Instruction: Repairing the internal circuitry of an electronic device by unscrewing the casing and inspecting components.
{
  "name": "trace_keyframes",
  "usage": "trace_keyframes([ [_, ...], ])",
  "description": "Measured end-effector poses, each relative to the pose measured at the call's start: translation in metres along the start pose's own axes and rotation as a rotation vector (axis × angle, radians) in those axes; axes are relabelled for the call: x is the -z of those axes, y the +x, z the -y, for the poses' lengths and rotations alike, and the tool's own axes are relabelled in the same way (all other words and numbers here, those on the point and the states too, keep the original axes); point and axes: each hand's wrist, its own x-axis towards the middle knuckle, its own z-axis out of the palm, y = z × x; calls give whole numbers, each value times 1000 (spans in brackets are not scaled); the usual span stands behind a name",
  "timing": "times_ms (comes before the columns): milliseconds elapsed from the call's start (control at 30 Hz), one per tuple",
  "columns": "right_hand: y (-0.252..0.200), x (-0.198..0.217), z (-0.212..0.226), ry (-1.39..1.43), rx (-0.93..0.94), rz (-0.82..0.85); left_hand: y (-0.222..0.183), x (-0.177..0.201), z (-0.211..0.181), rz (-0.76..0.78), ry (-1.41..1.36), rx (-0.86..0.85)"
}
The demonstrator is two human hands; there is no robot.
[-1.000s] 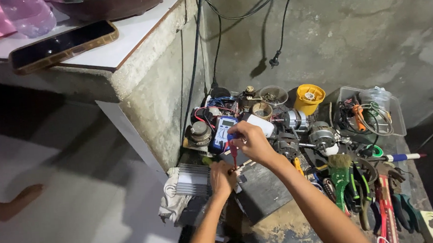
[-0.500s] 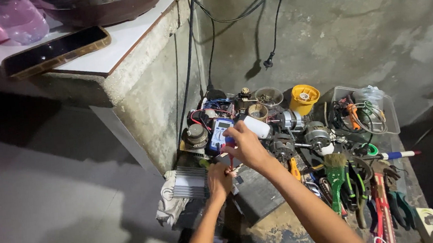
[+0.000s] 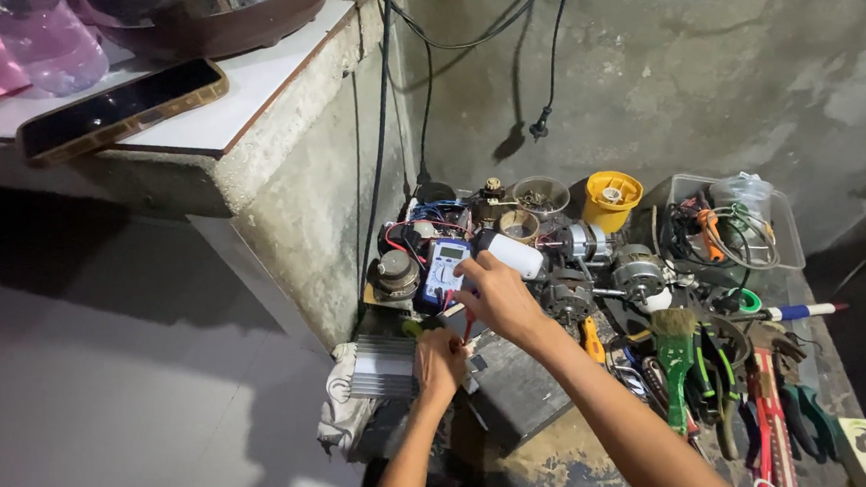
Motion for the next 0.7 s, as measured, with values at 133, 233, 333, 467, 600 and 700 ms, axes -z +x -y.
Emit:
trace_keyframes([
  [133,-1,1,-2,102,14,-20,2,6,-4,18,22,-31],
  [233,0,-2,-7,236,19,-78,0,13,-10,32,49,-25],
  [333,1,-11,-15,227,38,-94,1,7,-4,36,-3,-57],
  [467,0,-3,-1,253,47,-39,2,11,-3,117,22,-94],
  [600,1,-8,-3,203,77,-47,5,15,-4,109,-18,-160],
  [700,0,-4,0,178,34,-61,-2,42,-41,269,-91,152],
])
